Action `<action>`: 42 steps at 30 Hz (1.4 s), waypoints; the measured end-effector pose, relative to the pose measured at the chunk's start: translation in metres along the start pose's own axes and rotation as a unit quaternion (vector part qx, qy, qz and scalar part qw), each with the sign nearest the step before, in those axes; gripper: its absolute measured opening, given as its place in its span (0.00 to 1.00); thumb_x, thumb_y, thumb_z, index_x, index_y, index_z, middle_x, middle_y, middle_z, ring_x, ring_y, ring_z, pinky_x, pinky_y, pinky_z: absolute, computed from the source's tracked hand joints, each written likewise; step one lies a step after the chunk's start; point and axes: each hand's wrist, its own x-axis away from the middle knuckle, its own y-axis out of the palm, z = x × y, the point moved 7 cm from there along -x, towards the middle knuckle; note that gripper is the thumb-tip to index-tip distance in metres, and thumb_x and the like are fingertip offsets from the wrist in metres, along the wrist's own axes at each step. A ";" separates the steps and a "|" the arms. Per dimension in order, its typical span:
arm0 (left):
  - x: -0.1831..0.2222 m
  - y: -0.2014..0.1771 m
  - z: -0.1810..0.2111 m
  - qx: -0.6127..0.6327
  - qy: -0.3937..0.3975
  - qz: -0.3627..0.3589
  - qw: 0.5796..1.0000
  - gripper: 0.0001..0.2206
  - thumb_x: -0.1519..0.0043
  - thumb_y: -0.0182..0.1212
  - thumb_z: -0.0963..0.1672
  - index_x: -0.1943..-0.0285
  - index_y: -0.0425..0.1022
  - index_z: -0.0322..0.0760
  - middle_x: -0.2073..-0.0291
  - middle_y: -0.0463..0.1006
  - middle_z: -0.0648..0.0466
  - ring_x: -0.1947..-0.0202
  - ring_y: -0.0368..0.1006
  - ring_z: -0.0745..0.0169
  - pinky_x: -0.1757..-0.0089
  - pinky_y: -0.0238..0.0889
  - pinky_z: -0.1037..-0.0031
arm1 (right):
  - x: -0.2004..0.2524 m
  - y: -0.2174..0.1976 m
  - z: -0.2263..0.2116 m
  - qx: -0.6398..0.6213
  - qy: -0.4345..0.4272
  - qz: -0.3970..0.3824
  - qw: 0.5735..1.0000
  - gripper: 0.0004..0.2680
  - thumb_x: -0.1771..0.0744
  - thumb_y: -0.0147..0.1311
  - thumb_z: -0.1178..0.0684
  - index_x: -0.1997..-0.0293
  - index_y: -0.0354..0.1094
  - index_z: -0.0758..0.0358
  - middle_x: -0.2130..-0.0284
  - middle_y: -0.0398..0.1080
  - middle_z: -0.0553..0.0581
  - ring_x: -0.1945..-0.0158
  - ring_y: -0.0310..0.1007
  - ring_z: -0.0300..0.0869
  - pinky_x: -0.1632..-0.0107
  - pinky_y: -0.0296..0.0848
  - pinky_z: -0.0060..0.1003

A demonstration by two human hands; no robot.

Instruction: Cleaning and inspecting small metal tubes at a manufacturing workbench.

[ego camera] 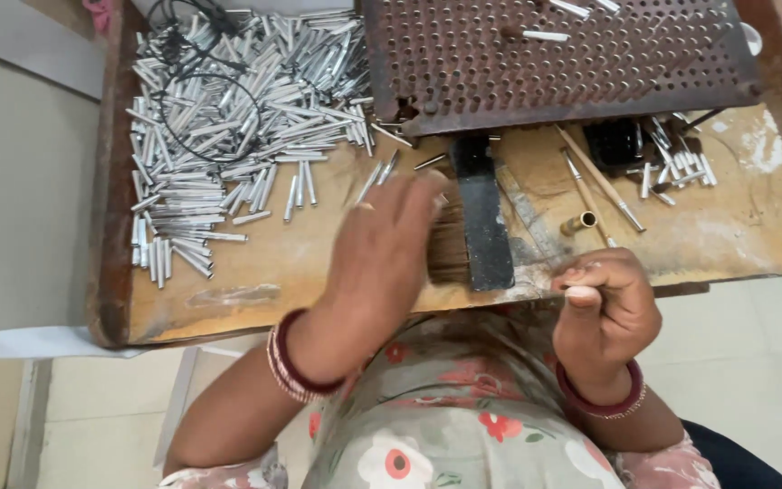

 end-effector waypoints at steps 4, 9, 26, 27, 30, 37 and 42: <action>0.037 0.043 0.041 0.231 0.009 -0.071 0.970 0.23 0.44 0.51 0.32 0.39 0.75 0.32 0.59 0.73 0.46 0.56 0.72 0.44 0.54 0.67 0.62 | 0.008 0.001 0.008 -0.116 0.045 0.010 0.992 0.10 0.26 0.56 0.49 0.52 0.63 0.66 0.63 0.67 0.56 0.64 0.69 0.35 0.57 0.71 0.28; 0.065 0.095 0.033 0.518 -0.152 -0.194 0.819 0.04 0.34 0.65 0.37 0.52 0.80 0.28 0.66 0.84 0.46 0.64 0.78 0.41 0.61 0.73 0.70 | 0.013 -0.008 0.011 -0.096 0.097 -0.016 0.990 0.09 0.26 0.55 0.50 0.54 0.63 0.66 0.61 0.69 0.58 0.61 0.73 0.37 0.57 0.74 0.29; 0.049 0.047 0.050 0.335 0.022 0.058 0.940 0.09 0.37 0.66 0.35 0.51 0.74 0.28 0.58 0.82 0.45 0.57 0.83 0.50 0.55 0.77 0.69 | 0.017 -0.016 0.000 -0.113 0.133 -0.066 0.982 0.09 0.28 0.56 0.51 0.54 0.66 0.69 0.58 0.76 0.64 0.56 0.78 0.40 0.49 0.78 0.33; 0.050 0.046 0.049 0.347 0.017 0.063 0.935 0.09 0.38 0.67 0.35 0.50 0.74 0.28 0.59 0.82 0.45 0.58 0.83 0.50 0.56 0.78 0.70 | 0.016 -0.016 -0.004 -0.077 0.120 -0.073 0.987 0.09 0.28 0.56 0.51 0.55 0.66 0.69 0.58 0.77 0.64 0.58 0.79 0.40 0.52 0.79 0.32; 0.053 0.042 0.052 0.334 0.017 0.053 0.941 0.10 0.40 0.67 0.34 0.51 0.75 0.28 0.59 0.82 0.45 0.60 0.83 0.52 0.58 0.76 0.71 | 0.010 -0.015 -0.022 -0.019 0.056 -0.094 0.994 0.06 0.28 0.55 0.55 0.56 0.65 0.69 0.59 0.77 0.65 0.59 0.81 0.42 0.53 0.80 0.31; 0.061 0.039 0.047 0.348 0.035 0.053 0.935 0.12 0.41 0.62 0.31 0.49 0.72 0.26 0.56 0.82 0.44 0.55 0.83 0.49 0.54 0.78 0.70 | -0.019 -0.010 -0.066 0.131 -0.034 -0.160 0.978 0.07 0.37 0.67 0.61 0.61 0.71 0.69 0.59 0.78 0.68 0.57 0.84 0.46 0.56 0.83 0.35; 0.048 0.035 0.048 0.313 0.068 -0.012 0.947 0.11 0.43 0.68 0.33 0.52 0.76 0.28 0.58 0.82 0.44 0.59 0.82 0.49 0.58 0.75 0.69 | -0.025 -0.005 -0.068 0.134 -0.091 -0.210 0.964 0.09 0.38 0.68 0.60 0.57 0.74 0.68 0.56 0.78 0.65 0.54 0.83 0.47 0.54 0.82 0.33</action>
